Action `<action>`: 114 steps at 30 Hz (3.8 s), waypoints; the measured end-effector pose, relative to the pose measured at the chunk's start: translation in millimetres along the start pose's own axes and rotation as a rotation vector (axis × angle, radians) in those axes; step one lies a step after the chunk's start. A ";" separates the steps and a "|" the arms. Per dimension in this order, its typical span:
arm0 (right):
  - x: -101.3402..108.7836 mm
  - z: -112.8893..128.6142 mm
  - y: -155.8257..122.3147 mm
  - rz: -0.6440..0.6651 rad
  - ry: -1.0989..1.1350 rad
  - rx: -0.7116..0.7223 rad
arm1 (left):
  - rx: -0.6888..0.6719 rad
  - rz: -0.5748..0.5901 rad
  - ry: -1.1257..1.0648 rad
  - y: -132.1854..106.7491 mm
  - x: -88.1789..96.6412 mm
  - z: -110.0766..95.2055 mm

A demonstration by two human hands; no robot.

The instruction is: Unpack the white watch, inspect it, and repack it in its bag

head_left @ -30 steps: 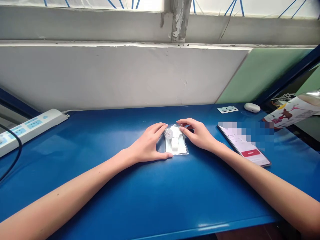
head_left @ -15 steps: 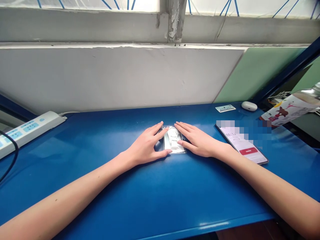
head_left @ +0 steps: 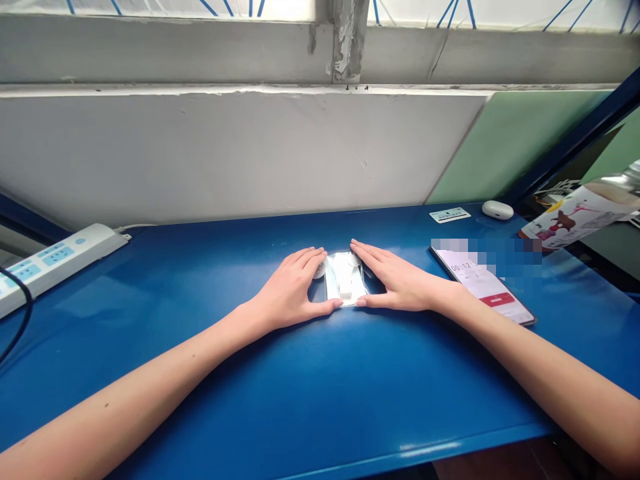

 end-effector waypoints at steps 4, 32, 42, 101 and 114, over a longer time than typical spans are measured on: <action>1.1 -1.0 -0.3 -0.001 0.014 -0.006 | -0.001 0.006 0.010 -0.2 -0.9 0.2; -2.6 -3.3 0.0 0.136 0.001 -0.064 | 0.006 -0.058 -0.006 -2.7 1.3 0.4; -1.9 -2.6 -0.1 0.117 -0.004 -0.060 | -0.001 -0.075 -0.017 -2.5 2.1 -0.3; -6.3 -8.7 -2.6 0.049 0.004 -0.053 | 0.024 -0.173 0.034 -3.7 7.1 -1.0; -2.6 -4.0 0.1 0.042 0.000 -0.039 | -0.025 -0.002 -0.007 -3.0 -0.1 -2.0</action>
Point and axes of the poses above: each hand's wrist, its own y-axis towards the middle knuckle, its own x-axis out of the back of the hand, z = x × y, the point moved 6 cm from there along y, towards the middle knuckle, and after that the axes turned 11 degrees about -y, right-handed, at the moved point
